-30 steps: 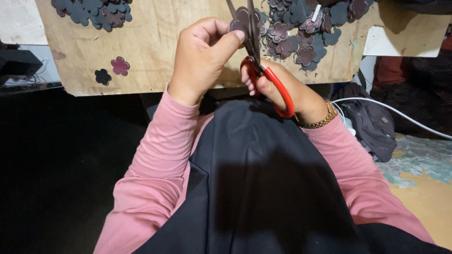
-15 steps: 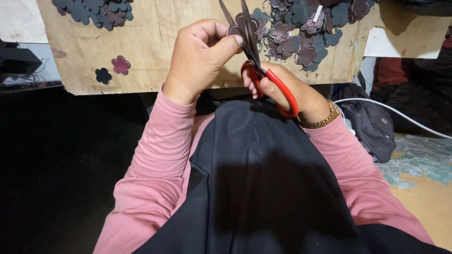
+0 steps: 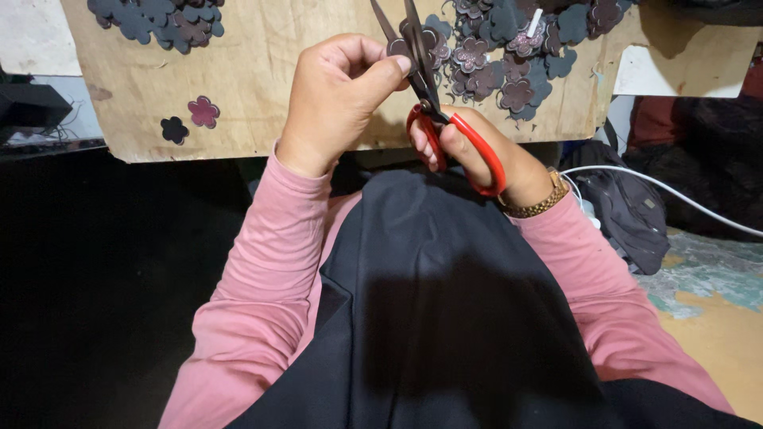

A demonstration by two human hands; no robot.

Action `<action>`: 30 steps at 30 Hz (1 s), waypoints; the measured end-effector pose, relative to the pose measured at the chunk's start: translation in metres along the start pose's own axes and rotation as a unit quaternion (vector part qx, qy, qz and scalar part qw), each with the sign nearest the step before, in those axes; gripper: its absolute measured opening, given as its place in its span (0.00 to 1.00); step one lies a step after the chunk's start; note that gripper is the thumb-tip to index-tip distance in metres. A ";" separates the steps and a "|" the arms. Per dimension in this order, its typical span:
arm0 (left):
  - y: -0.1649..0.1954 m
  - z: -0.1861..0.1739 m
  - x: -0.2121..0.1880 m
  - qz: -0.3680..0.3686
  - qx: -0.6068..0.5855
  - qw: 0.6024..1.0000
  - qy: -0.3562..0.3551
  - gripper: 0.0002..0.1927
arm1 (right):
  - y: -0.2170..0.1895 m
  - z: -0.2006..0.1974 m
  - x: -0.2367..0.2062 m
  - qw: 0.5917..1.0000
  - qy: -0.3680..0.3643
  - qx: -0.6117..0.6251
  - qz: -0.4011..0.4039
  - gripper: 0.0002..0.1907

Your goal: The person holds small flower-shaped leather pieces and uses red-handled scissors to trim and refine their edges, working on one piece at a time and setting trimmed pieces on the work board among a pile of similar cutouts.

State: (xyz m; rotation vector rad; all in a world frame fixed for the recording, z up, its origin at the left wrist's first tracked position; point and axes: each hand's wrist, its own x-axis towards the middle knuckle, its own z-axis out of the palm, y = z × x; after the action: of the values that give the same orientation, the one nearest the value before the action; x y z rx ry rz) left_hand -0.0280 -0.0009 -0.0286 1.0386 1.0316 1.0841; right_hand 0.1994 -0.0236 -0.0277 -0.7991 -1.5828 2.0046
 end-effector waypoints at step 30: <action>-0.018 0.026 0.001 0.071 -0.093 0.993 0.003 0.07 | 0.027 -0.011 0.012 0.969 0.216 0.047 -0.107 0.14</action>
State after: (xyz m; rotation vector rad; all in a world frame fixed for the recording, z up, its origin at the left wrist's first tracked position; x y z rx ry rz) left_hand 0.0006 -0.0063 -0.0414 0.9697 0.8529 1.2750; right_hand 0.1982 -0.0134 -0.0580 -0.9110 -1.2533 1.6050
